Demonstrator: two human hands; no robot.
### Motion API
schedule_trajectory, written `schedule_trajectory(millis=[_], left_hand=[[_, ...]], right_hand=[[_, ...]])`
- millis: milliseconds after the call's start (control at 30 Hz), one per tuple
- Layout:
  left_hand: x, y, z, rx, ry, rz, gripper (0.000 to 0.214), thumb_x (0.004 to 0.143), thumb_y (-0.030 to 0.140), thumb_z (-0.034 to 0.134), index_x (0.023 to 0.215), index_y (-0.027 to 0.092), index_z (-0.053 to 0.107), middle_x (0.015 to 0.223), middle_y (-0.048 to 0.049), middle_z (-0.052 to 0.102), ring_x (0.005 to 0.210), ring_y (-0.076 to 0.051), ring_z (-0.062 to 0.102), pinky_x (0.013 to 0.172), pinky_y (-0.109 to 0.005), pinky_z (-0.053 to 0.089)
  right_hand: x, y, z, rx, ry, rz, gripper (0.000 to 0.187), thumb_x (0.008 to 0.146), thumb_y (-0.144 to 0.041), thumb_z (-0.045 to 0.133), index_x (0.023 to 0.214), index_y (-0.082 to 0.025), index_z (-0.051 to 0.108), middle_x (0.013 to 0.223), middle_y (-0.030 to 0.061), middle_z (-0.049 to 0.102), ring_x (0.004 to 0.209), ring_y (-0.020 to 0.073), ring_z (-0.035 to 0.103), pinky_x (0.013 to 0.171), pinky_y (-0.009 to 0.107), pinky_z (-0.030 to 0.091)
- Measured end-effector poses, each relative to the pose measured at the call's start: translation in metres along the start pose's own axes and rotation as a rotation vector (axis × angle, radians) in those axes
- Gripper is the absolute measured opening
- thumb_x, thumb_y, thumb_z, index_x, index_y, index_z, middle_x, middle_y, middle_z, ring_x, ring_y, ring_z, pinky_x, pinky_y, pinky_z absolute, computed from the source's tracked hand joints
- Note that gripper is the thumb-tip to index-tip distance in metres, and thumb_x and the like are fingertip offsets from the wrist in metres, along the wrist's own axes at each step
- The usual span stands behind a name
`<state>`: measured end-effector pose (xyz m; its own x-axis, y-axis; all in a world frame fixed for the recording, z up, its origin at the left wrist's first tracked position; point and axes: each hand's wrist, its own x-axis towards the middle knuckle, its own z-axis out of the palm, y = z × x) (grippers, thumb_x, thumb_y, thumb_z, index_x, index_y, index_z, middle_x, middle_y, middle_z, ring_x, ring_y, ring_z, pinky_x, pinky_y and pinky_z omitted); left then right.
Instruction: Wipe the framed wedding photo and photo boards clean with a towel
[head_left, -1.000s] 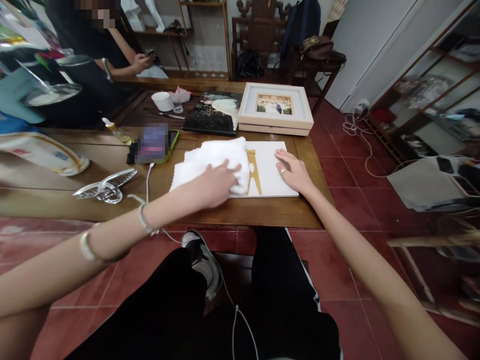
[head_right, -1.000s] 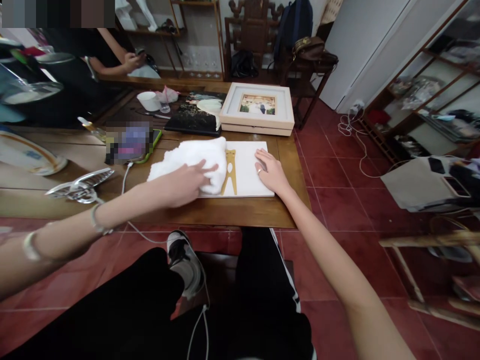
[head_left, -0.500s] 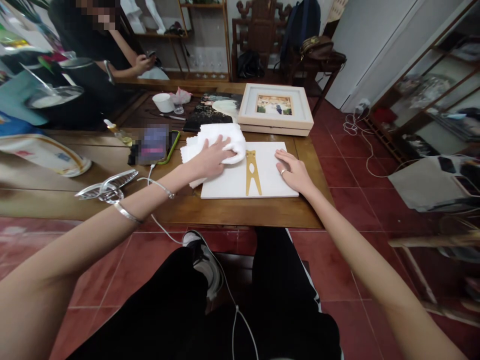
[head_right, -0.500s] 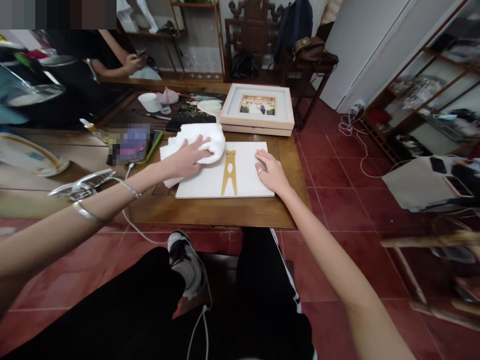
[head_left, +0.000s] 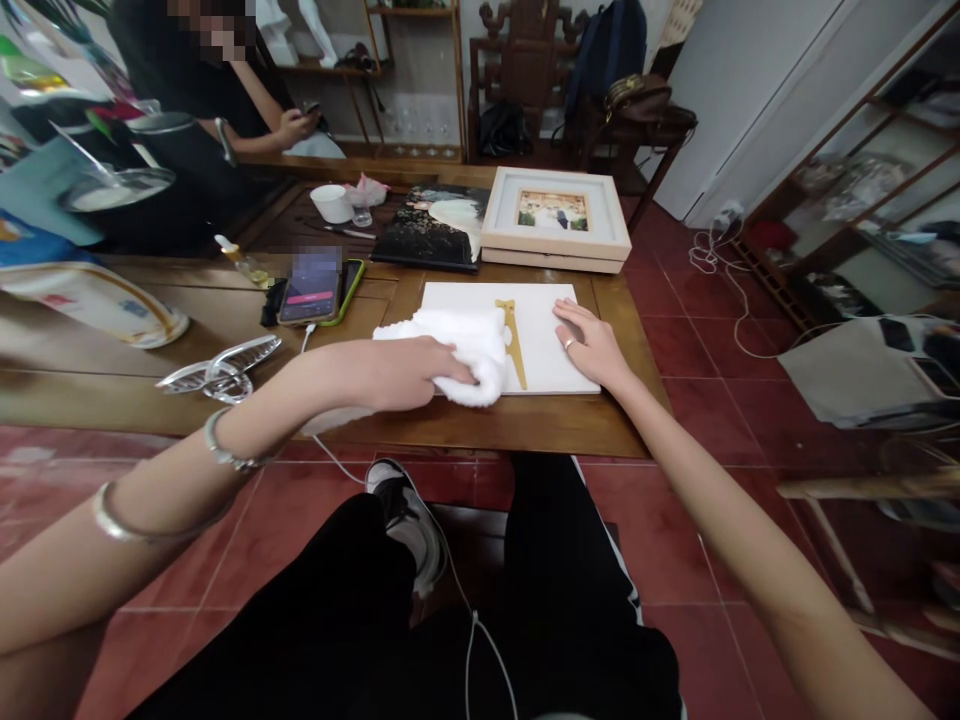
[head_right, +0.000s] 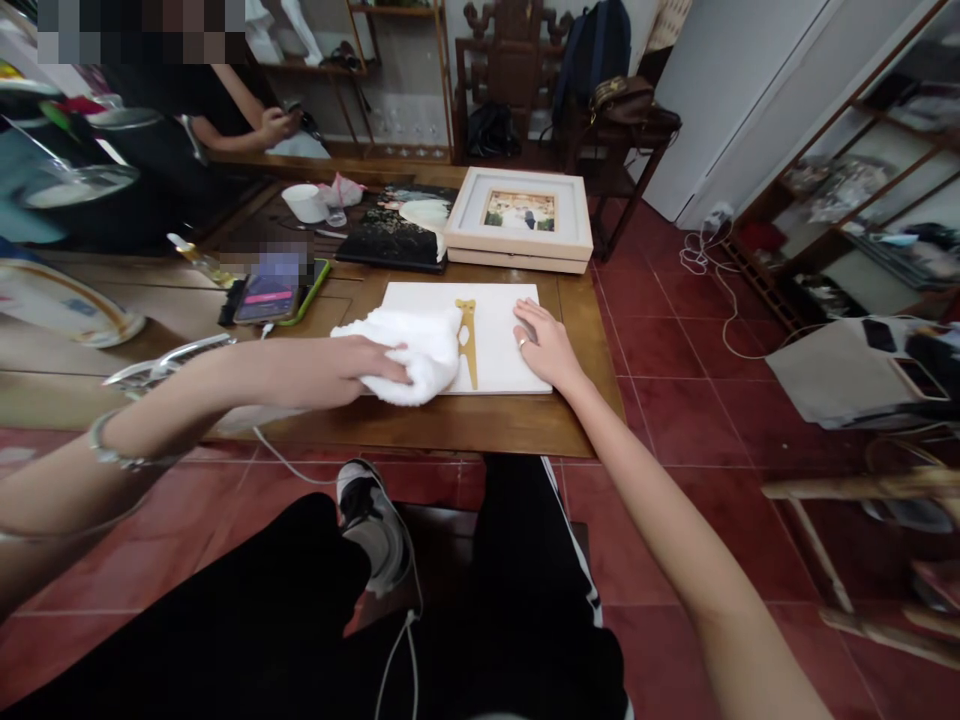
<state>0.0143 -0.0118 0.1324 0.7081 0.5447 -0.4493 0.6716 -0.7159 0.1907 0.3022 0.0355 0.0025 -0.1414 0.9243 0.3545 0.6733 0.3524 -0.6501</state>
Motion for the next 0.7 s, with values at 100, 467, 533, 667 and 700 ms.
schedule_trajectory(millis=[100,467,533,667,700], left_hand=[[0.027,-0.026,0.003,0.011,0.127,-0.015,0.064,0.074,0.004,0.037,0.133,0.021,0.054,0.141,-0.0026,0.054,0.139,-0.024,0.037,0.111,-0.038,0.034],[0.086,-0.043,0.036,0.046,0.422,0.008,0.065,0.072,-0.003,0.038,0.133,0.015,0.050,0.155,-0.0121,0.032,0.147,-0.035,0.011,0.113,-0.063,0.019],[0.070,-0.011,0.051,0.082,0.412,0.061,0.066,0.069,-0.005,0.041,0.129,0.018,0.055,0.160,-0.0098,0.021,0.147,-0.038,0.008,0.111,-0.067,0.018],[0.041,0.035,0.072,0.155,0.431,0.125,0.059,0.069,-0.007,0.040,0.117,0.017,0.064,0.161,-0.0083,0.019,0.146,-0.040,0.009,0.111,-0.067,0.022],[0.039,0.037,0.073,0.158,0.427,0.131,0.059,0.069,-0.008,0.040,0.116,0.017,0.064,0.160,-0.0085,0.020,0.146,-0.040,0.010,0.111,-0.066,0.024]], right_hand=[[0.000,0.000,0.000,-0.016,-0.008,-0.004,0.038,0.084,-0.019,0.054,0.121,-0.018,0.066,0.136,0.0080,0.059,0.135,0.0243,0.046,0.117,0.048,0.030],[-0.001,-0.002,-0.002,-0.024,-0.014,-0.005,0.039,0.085,-0.019,0.052,0.121,-0.018,0.065,0.137,0.0086,0.058,0.135,0.0242,0.046,0.117,0.048,0.031],[-0.001,-0.002,-0.002,-0.022,-0.013,-0.003,0.039,0.084,-0.019,0.052,0.121,-0.019,0.065,0.137,0.0075,0.058,0.135,0.0242,0.046,0.117,0.048,0.030],[-0.001,-0.002,-0.002,-0.026,-0.014,-0.008,0.039,0.084,-0.020,0.052,0.121,-0.022,0.065,0.136,0.0053,0.059,0.135,0.0243,0.046,0.116,0.050,0.031],[-0.001,-0.002,-0.001,-0.031,-0.014,-0.010,0.039,0.084,-0.020,0.052,0.121,-0.021,0.065,0.136,0.0056,0.059,0.134,0.0243,0.046,0.116,0.050,0.031]])
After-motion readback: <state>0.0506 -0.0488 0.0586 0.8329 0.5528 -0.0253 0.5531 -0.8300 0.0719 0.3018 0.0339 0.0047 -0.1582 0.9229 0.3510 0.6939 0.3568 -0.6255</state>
